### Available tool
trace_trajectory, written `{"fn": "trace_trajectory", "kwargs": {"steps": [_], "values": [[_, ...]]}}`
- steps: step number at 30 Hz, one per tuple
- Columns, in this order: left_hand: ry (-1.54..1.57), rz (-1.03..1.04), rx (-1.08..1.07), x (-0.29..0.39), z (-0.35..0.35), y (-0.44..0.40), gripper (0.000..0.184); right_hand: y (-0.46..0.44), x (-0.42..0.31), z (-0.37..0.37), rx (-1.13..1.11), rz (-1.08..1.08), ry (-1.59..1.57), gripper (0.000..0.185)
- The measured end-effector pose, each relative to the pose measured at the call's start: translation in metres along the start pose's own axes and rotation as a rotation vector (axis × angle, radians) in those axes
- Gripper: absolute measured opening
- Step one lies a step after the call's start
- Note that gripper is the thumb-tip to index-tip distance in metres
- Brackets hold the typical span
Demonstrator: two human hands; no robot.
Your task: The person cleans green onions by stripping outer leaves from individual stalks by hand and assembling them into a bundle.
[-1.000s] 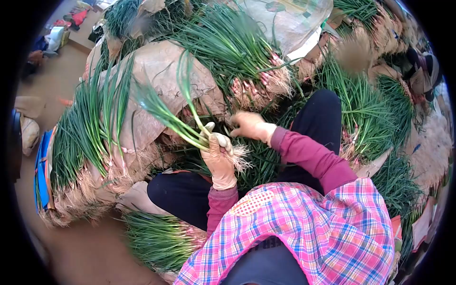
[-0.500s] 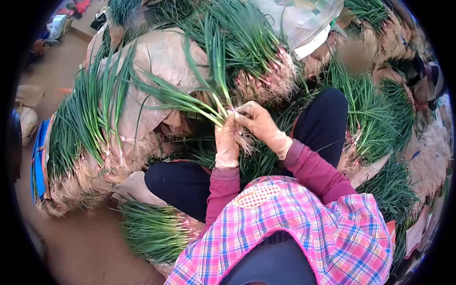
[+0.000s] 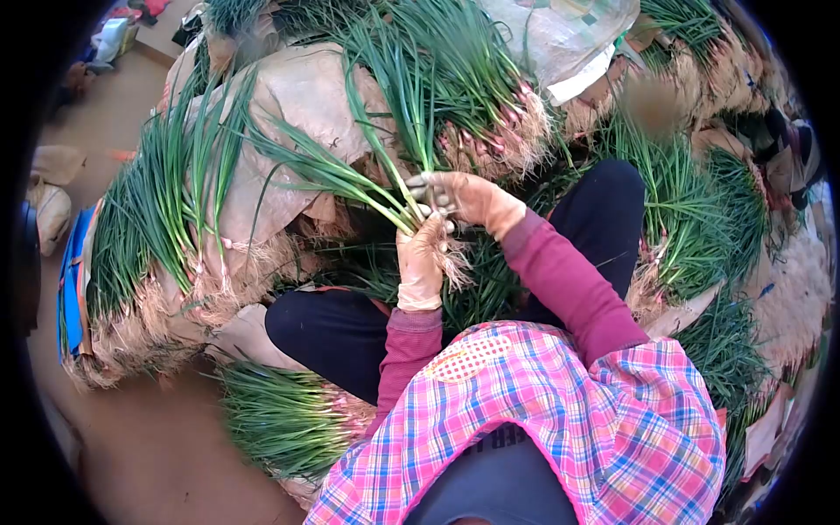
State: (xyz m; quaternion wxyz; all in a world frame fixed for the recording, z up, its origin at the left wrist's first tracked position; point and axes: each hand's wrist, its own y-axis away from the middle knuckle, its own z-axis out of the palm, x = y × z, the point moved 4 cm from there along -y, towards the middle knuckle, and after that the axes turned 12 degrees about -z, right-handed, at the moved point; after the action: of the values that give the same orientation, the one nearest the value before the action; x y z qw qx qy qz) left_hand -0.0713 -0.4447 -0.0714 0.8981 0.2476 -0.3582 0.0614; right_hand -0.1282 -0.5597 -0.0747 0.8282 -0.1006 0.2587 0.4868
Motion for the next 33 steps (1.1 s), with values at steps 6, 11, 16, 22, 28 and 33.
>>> {"fn": "trace_trajectory", "kwargs": {"steps": [6,11,16,22,28,33], "values": [[-0.059,-0.046,-0.024,0.000,-0.005,0.000,0.019,0.006,0.017,-0.015,0.474,-0.419,0.291,0.017],[0.006,-0.038,-0.111,0.020,-0.001,0.016,0.029,0.019,-0.014,-0.027,0.421,-0.507,0.626,0.016],[0.235,0.068,-0.318,0.062,-0.001,0.031,0.050,0.035,0.028,-0.021,0.348,-0.232,1.966,0.032],[0.180,0.191,-0.215,0.065,-0.002,0.037,0.040,-0.032,0.010,-0.034,0.377,-0.140,0.870,0.031],[0.012,0.006,0.008,0.032,-0.018,0.013,0.015,0.012,0.006,0.040,0.028,-0.110,0.544,0.037],[-0.020,-0.029,0.082,0.012,-0.018,0.002,0.011,-0.003,0.010,0.016,0.446,-0.462,0.567,0.015]]}}
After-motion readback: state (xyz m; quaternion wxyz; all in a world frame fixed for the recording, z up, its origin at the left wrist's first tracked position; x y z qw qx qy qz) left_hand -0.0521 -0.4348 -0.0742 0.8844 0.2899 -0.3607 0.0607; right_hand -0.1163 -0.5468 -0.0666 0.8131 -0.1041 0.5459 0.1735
